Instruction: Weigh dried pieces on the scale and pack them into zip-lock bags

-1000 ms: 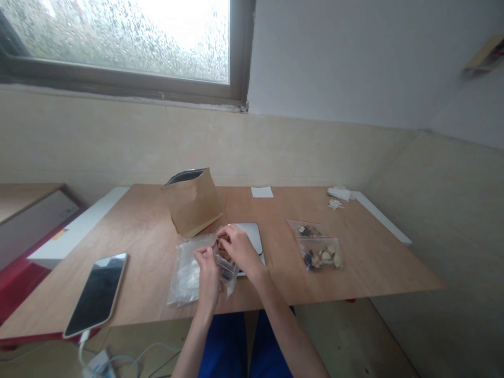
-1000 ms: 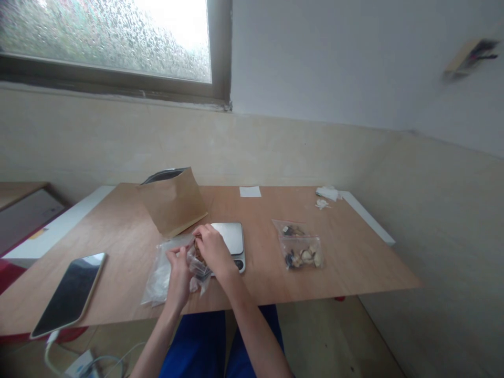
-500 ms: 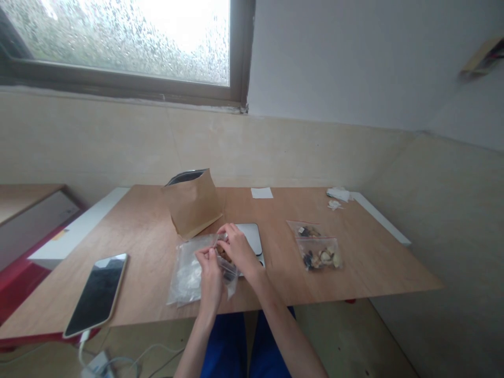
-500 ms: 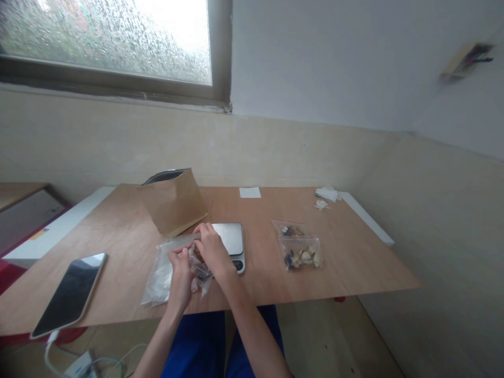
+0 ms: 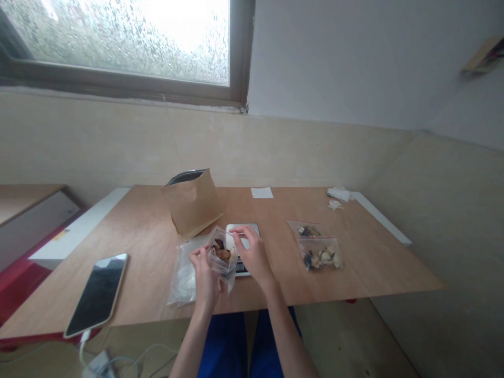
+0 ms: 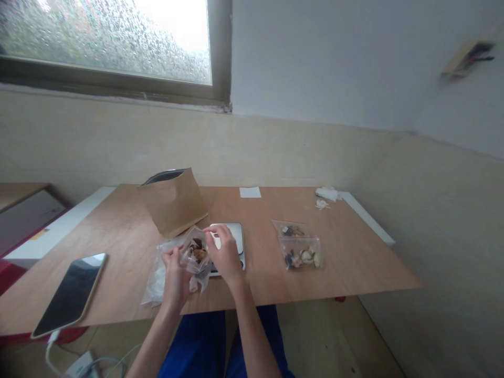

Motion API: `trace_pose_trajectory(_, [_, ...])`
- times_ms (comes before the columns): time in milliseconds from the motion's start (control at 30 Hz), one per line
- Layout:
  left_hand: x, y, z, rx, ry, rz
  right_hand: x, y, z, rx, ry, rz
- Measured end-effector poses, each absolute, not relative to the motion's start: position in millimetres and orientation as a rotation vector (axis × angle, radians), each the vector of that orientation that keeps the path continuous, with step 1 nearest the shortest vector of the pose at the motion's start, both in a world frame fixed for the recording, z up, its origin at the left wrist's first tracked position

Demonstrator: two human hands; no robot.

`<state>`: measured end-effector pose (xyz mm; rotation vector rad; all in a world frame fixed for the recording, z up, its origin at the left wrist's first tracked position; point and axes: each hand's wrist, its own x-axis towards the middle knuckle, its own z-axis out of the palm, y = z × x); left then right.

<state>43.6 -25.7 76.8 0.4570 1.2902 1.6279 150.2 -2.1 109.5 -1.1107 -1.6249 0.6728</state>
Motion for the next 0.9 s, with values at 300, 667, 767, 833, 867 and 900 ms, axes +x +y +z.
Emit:
trace_pose_trajectory(300, [51.0, -25.6, 93.2, 0.368, 1.152, 1.651, 146.8, -33.7, 87.5, -1.194, -1.626, 1.001])
trace_pose_trajectory(667, [39.6, -23.0, 78.3, 0.719, 1.393, 1.691, 161.6, -24.3, 89.1, -1.01, -1.249, 1.07])
trace_pose_trajectory(767, [29.9, -19.5, 76.9, 0.869, 1.334, 1.693, 167.9, -23.5, 89.0, -1.017, -1.184, 1.122])
trace_pose_trajectory(833, [24.3, -17.9, 76.2, 0.97, 1.25, 1.644, 170.4, -22.6, 86.9, -1.016, -1.132, 1.135])
trace_pose_trajectory(867, [21.9, -17.3, 75.7, 1.001, 1.218, 1.62, 171.4, -22.3, 85.7, -1.014, -1.104, 1.136])
trace_pose_trajectory(900, [20.1, -17.0, 75.1, 1.013, 1.197, 1.605, 172.4, -22.2, 84.5, -1.014, -1.079, 1.134])
